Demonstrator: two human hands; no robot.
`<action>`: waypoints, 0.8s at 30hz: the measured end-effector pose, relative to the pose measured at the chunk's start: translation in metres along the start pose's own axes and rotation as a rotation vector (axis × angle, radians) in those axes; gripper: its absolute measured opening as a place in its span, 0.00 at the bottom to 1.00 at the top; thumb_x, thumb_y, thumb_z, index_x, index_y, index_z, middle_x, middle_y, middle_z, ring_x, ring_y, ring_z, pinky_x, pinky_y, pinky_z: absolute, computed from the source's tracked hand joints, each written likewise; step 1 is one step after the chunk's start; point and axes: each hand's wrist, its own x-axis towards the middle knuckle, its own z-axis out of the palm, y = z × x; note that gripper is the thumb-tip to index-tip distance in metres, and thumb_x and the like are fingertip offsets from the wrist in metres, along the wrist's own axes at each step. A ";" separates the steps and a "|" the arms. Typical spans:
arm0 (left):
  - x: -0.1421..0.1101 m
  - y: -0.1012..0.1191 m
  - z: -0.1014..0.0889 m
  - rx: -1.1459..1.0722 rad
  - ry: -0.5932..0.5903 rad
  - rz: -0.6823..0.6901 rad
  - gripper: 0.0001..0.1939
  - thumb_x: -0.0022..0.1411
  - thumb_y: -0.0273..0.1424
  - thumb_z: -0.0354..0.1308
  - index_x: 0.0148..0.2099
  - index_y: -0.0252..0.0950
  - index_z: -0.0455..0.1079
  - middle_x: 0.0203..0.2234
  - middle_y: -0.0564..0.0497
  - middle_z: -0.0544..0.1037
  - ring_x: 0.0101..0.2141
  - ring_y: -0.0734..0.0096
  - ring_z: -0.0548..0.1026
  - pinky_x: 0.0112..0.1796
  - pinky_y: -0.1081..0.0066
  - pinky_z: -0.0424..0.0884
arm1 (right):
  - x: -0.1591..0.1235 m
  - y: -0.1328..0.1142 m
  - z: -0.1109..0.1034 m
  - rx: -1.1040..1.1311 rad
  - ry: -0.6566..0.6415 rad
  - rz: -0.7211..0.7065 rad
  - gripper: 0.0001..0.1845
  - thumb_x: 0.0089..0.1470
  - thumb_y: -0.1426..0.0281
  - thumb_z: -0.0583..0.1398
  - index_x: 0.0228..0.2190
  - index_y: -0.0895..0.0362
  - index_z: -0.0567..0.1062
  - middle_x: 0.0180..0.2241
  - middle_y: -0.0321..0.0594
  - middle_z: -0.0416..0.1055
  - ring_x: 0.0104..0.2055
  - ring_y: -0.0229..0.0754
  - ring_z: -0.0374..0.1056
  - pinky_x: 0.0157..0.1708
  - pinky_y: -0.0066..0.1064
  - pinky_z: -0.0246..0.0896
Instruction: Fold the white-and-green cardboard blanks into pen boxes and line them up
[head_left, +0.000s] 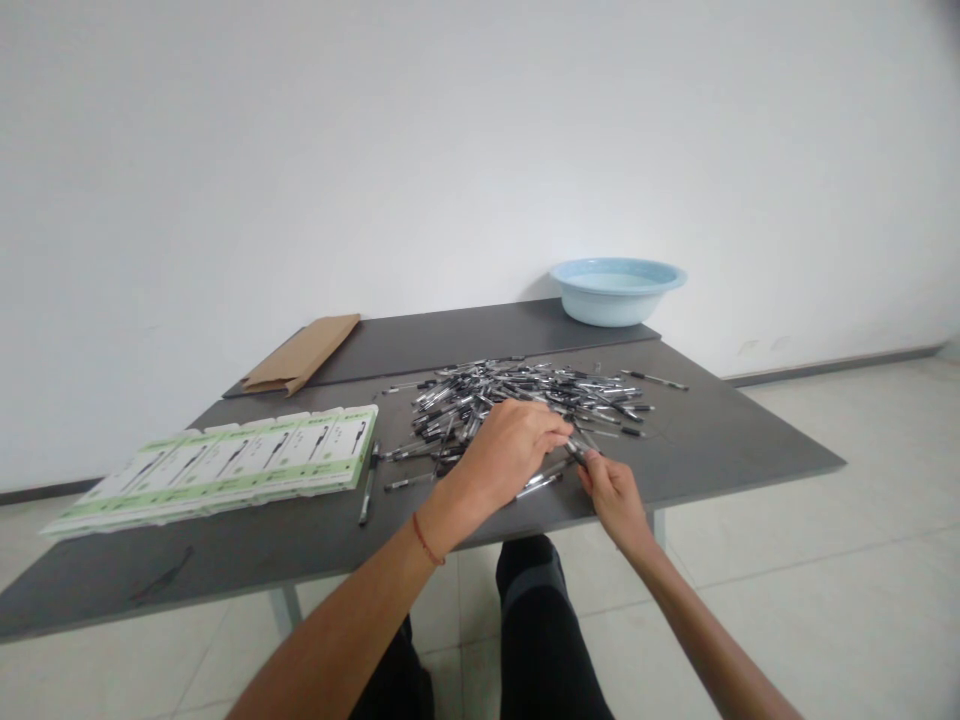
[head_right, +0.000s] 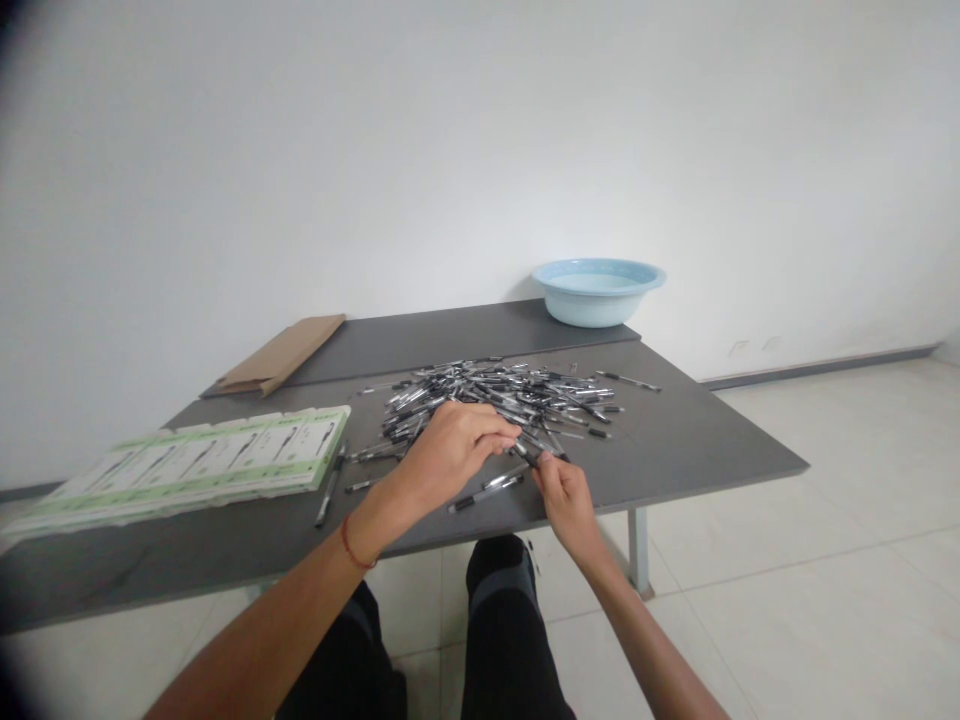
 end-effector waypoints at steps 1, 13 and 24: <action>0.000 0.000 0.000 0.002 0.001 -0.001 0.09 0.70 0.23 0.61 0.41 0.37 0.83 0.34 0.50 0.84 0.33 0.68 0.80 0.38 0.70 0.72 | 0.000 0.001 0.000 0.001 0.001 -0.001 0.35 0.62 0.41 0.52 0.15 0.51 0.57 0.15 0.31 0.54 0.19 0.36 0.48 0.21 0.31 0.41; -0.002 -0.003 0.009 -0.002 0.049 0.043 0.09 0.72 0.25 0.59 0.44 0.34 0.82 0.35 0.49 0.84 0.34 0.67 0.80 0.37 0.70 0.72 | 0.000 0.007 0.000 0.015 0.015 0.019 0.32 0.64 0.47 0.53 0.15 0.51 0.58 0.15 0.31 0.55 0.19 0.36 0.49 0.21 0.31 0.41; -0.008 -0.004 0.019 -0.029 0.102 0.055 0.11 0.73 0.24 0.56 0.43 0.34 0.82 0.38 0.48 0.85 0.37 0.68 0.81 0.40 0.70 0.75 | 0.000 0.003 -0.001 0.028 0.014 0.041 0.32 0.63 0.46 0.53 0.15 0.51 0.58 0.15 0.31 0.54 0.19 0.36 0.48 0.21 0.31 0.40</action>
